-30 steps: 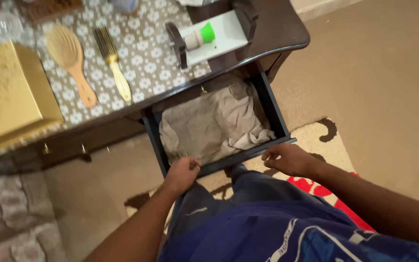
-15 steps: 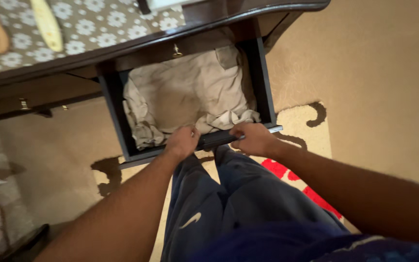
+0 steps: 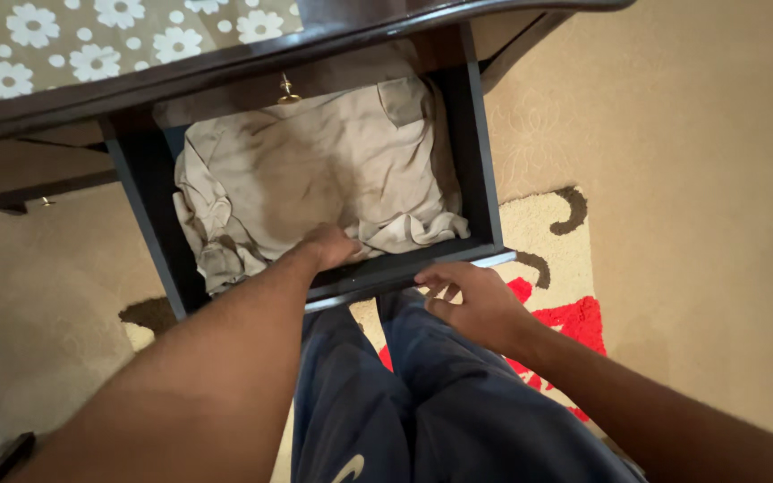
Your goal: The person removes a framed item and a box from a dresser drawer, then wipes the interior of the drawer with a cloth. The person places the items on the dresser top and continues cleaning the drawer surface.
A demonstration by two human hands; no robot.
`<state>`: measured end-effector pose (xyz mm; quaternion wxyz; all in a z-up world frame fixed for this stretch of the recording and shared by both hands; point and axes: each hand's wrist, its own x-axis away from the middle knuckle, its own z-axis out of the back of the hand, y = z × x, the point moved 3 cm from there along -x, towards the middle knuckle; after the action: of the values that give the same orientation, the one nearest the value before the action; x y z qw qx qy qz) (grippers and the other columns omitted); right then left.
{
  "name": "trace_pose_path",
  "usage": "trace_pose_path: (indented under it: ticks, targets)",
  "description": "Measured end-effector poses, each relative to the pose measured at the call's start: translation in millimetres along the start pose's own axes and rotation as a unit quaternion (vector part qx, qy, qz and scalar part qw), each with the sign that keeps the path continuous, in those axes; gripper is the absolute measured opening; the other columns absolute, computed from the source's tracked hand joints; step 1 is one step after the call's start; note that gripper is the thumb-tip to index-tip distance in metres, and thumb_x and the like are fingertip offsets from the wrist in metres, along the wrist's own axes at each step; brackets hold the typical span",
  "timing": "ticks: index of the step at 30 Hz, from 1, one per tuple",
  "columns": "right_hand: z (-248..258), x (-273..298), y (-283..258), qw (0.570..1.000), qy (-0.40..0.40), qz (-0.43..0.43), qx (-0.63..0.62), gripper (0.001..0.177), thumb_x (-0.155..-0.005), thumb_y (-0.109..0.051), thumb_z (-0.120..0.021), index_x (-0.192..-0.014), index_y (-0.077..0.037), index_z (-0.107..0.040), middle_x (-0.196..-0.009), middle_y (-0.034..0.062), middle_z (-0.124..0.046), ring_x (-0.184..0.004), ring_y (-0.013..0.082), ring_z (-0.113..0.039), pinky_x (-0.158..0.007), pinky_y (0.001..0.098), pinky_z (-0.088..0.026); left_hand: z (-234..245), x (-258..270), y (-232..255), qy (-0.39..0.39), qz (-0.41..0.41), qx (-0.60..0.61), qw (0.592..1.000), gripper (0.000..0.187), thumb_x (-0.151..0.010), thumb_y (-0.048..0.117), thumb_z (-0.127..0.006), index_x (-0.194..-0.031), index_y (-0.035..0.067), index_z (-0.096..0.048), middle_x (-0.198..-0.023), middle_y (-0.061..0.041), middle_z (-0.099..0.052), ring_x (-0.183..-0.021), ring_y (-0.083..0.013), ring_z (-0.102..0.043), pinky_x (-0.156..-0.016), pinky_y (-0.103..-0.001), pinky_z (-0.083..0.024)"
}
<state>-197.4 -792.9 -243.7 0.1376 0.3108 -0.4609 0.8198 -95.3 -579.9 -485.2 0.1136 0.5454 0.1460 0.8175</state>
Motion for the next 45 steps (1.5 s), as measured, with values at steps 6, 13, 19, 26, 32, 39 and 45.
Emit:
trace_pose_path:
  ticks: [6,13,19,26,32,39,45]
  targets:
    - [8,-1,-6,1.000,0.021,0.003,0.015,0.035,-0.080,-0.007,-0.072,-0.115,-0.006,-0.072,-0.100,0.0077,-0.078,-0.089,0.0202,-0.074,-0.083,0.0338,-0.059,28,70,33,0.194,-0.083,0.174,0.962,0.027,-0.070,0.019,-0.082,-0.094,0.007,-0.081,-0.100,-0.020,-0.076,-0.099,-0.0348,-0.074,-0.089,-0.041,-0.057]
    - [34,15,-59,0.976,0.105,0.142,0.126,0.067,-0.070,-0.015,-0.082,-0.133,-0.001,-0.063,-0.129,0.0199,-0.062,-0.112,0.0378,-0.061,-0.091,0.0438,-0.053,73,213,100,0.213,-0.172,0.292,0.916,0.030,-0.077,0.000,-0.075,-0.106,0.007,-0.069,-0.086,-0.010,-0.070,-0.079,-0.0235,-0.067,-0.072,-0.037,-0.054]
    - [52,36,-114,0.974,0.042,0.192,0.112,0.050,-0.071,-0.023,-0.085,-0.115,-0.004,-0.070,-0.116,0.0159,-0.071,-0.108,0.0349,-0.063,-0.093,0.0444,-0.050,95,289,143,0.042,-0.271,0.461,0.844,0.023,-0.090,-0.007,-0.061,-0.108,0.005,-0.067,-0.089,-0.001,-0.066,-0.081,-0.0094,-0.061,-0.074,-0.026,-0.051]
    - [68,68,-155,0.992,0.051,0.112,-0.006,0.015,-0.086,-0.017,-0.077,-0.091,-0.004,-0.073,-0.081,0.0062,-0.079,-0.080,0.0137,-0.076,-0.076,0.0306,-0.059,133,353,156,0.155,-0.315,0.410,0.842,0.024,-0.091,-0.003,-0.064,-0.112,0.007,-0.063,-0.092,0.002,-0.064,-0.083,-0.0092,-0.060,-0.076,-0.025,-0.052]
    - [85,96,-175,0.997,0.054,-0.053,-0.007,0.013,-0.098,-0.012,-0.075,-0.098,0.000,-0.071,-0.081,0.0131,-0.073,-0.065,0.0300,-0.058,-0.061,0.0463,-0.046,164,407,159,0.279,-0.285,0.281,0.873,0.024,-0.076,0.005,-0.081,-0.097,0.005,-0.067,-0.083,-0.006,-0.066,-0.073,-0.0191,-0.064,-0.070,-0.032,-0.052]
    - [89,110,-222,0.982,-0.007,0.154,-0.106,0.014,-0.092,-0.014,-0.073,-0.098,-0.003,-0.069,-0.089,0.0106,-0.073,-0.087,0.0164,-0.068,-0.077,0.0335,-0.054,200,453,164,0.396,-0.347,0.253,0.812,0.013,-0.080,0.003,-0.076,-0.088,0.000,-0.067,-0.086,-0.014,-0.073,-0.081,-0.0283,-0.074,-0.073,-0.036,-0.058]
    - [114,115,-280,0.948,0.100,0.293,0.071,0.017,-0.084,-0.019,-0.078,-0.092,-0.004,-0.075,-0.103,0.0012,-0.078,-0.087,0.0144,-0.072,-0.077,0.0315,-0.056,235,485,161,0.497,-0.357,0.177,0.771,0.009,-0.080,0.003,-0.078,-0.087,0.002,-0.072,-0.083,-0.014,-0.074,-0.078,-0.0276,-0.073,-0.071,-0.036,-0.056]
